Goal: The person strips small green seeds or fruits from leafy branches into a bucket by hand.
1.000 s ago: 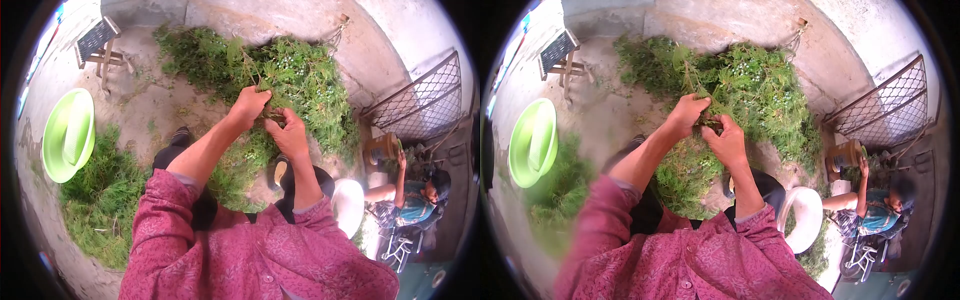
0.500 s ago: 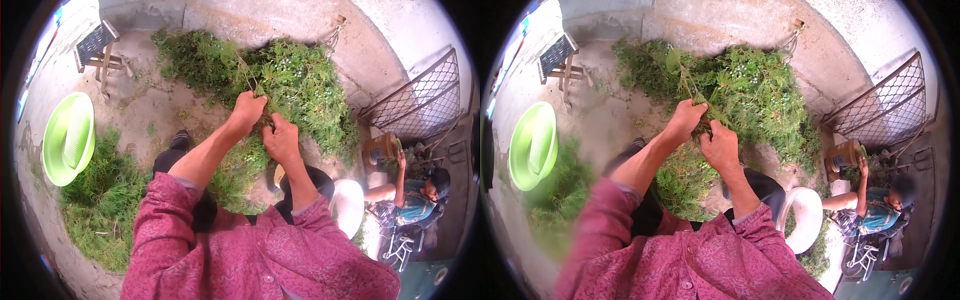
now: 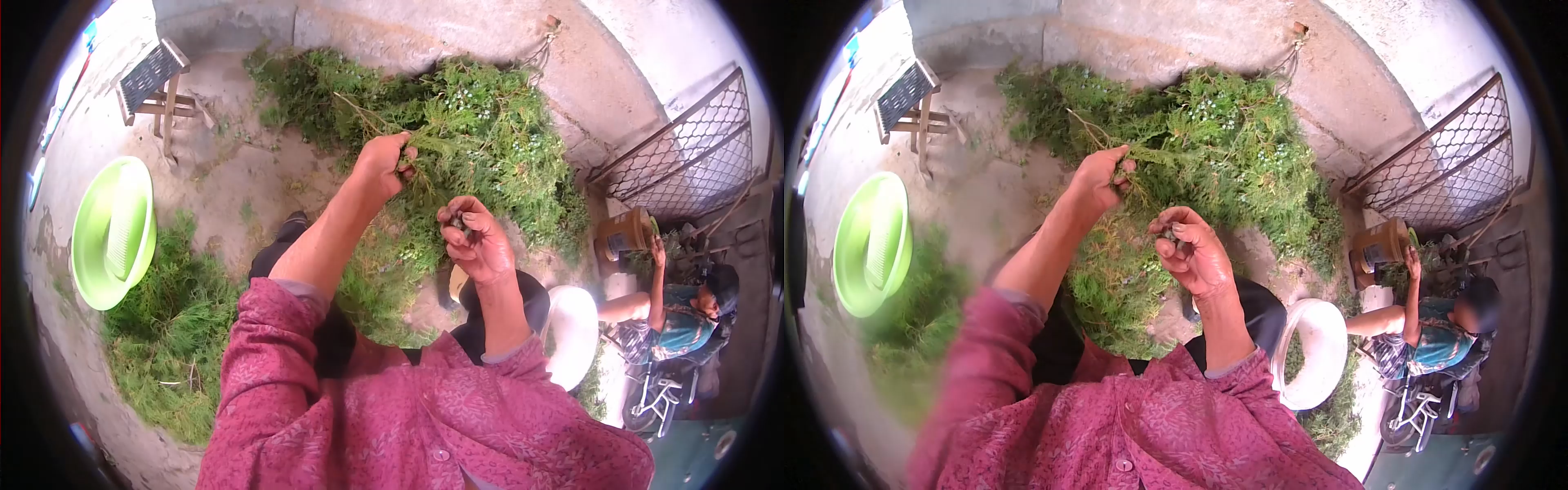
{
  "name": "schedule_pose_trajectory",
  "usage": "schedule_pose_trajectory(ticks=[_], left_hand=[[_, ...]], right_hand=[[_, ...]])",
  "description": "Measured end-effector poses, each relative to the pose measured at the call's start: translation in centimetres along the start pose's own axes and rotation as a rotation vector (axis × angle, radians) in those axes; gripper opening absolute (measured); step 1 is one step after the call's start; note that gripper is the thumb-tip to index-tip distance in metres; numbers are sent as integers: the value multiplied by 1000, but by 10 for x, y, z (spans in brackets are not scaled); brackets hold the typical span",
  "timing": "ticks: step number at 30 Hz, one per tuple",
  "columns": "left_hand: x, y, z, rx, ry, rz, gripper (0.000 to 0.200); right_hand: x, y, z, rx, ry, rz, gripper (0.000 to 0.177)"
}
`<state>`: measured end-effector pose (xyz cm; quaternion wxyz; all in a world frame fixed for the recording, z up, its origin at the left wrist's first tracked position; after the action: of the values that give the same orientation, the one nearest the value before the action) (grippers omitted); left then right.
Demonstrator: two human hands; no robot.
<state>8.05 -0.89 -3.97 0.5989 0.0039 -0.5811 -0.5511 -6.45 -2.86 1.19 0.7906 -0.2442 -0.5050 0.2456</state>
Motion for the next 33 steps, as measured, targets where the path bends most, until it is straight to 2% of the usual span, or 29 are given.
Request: schedule_pose_trajectory(ticks=[4, 6, 7, 9, 10, 16, 17, 19, 23, 25, 27, 29, 33], left_hand=[[0, -5, -1, -19, 6, 47, 8], [2, -7, 1, -18, -7, 64, 8], [3, -6, 2, 2, -21, 64, 9], [7, -5, 4, 23, -36, 62, 9], [7, -3, 6, 37, -31, 19, 9], [13, 5, 7, 126, -100, -22, 8], [15, 7, 9, 146, -113, -14, 8], [16, 11, 13, 162, -95, -38, 8], [17, 13, 15, 195, -83, -33, 10], [19, 15, 20, 184, -62, -73, 10], [15, 8, 22, 146, -40, -122, 10], [19, 7, 14, 184, -112, -7, 10], [20, 8, 10, 228, -163, -31, 13]], right_hand=[[4, 1, -4, 8, 88, 76, 14], [-4, 7, -11, 34, 241, 349, 18], [-3, 13, -16, 33, 240, 348, 18], [-11, 3, -19, -144, 373, 361, 21], [-14, -1, -23, -201, 359, 361, 21], [-25, -14, -30, -230, 466, 252, 20], [-28, -14, -31, -232, 465, 251, 20], [-26, -6, -40, -167, 316, 181, 16], [-28, -6, -36, -147, 336, 157, 14], [-14, 9, -40, 68, 106, 103, 15], [-18, 13, -42, 97, 173, 94, 15], [-17, 18, -38, 134, 248, 78, 14], [-20, 12, -38, 36, 324, 52, 9]])
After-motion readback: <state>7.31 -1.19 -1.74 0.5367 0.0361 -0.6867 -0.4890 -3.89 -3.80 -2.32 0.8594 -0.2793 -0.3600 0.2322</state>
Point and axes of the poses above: each hand's wrist, its own z-axis away from the middle knuckle, its own x-axis out of the palm, y = z × x, the point moved 10 cm from there along -z, towards the middle knuckle, and after that the axes turned 12 degrees about x, right-handed, at the moved point
